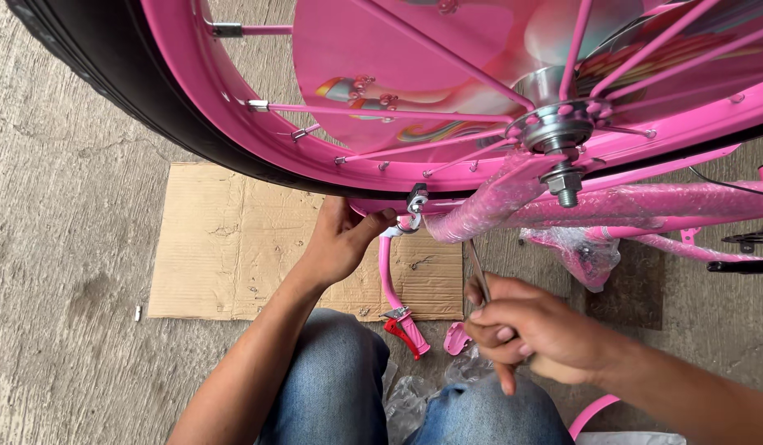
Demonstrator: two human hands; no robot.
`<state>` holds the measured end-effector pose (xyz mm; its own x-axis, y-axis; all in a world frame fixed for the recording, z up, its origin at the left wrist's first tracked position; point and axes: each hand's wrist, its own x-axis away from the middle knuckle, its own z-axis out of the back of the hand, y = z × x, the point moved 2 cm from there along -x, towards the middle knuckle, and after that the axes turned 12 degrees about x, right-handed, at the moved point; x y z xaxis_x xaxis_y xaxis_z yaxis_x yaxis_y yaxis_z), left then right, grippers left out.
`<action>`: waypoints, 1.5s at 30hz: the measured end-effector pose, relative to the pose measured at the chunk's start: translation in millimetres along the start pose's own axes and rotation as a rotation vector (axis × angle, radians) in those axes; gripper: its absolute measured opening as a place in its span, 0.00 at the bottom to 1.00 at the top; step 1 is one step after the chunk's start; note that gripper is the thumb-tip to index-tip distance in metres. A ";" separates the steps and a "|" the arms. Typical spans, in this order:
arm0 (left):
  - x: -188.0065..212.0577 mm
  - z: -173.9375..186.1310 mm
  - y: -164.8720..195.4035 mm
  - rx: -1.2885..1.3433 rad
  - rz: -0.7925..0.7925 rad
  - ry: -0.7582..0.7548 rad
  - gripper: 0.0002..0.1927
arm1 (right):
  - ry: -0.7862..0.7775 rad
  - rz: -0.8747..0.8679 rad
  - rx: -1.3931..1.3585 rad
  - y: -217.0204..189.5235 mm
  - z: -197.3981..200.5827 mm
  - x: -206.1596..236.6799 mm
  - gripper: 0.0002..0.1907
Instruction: The person sits on the workshop floor assembling a pink children's bicycle. They position a pink fender against the front fork, align it with the wheel, and use a wrench to tighten the mounting bolts, then work on the front axle nut by hand.
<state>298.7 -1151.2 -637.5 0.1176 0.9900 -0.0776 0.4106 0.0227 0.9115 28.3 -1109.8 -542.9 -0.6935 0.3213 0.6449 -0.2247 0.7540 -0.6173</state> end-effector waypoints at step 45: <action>0.4 1.2 28.4 -0.090 0.009 0.007 0.19 | 0.542 0.496 0.556 78.5 79.1 -16.9 0.23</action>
<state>311.5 -1150.4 -612.1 0.1146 0.9912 -0.0666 0.3266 0.0257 0.9448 -31.8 -1101.4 -637.9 -0.4146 0.8643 0.2848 -0.3814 0.1191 -0.9167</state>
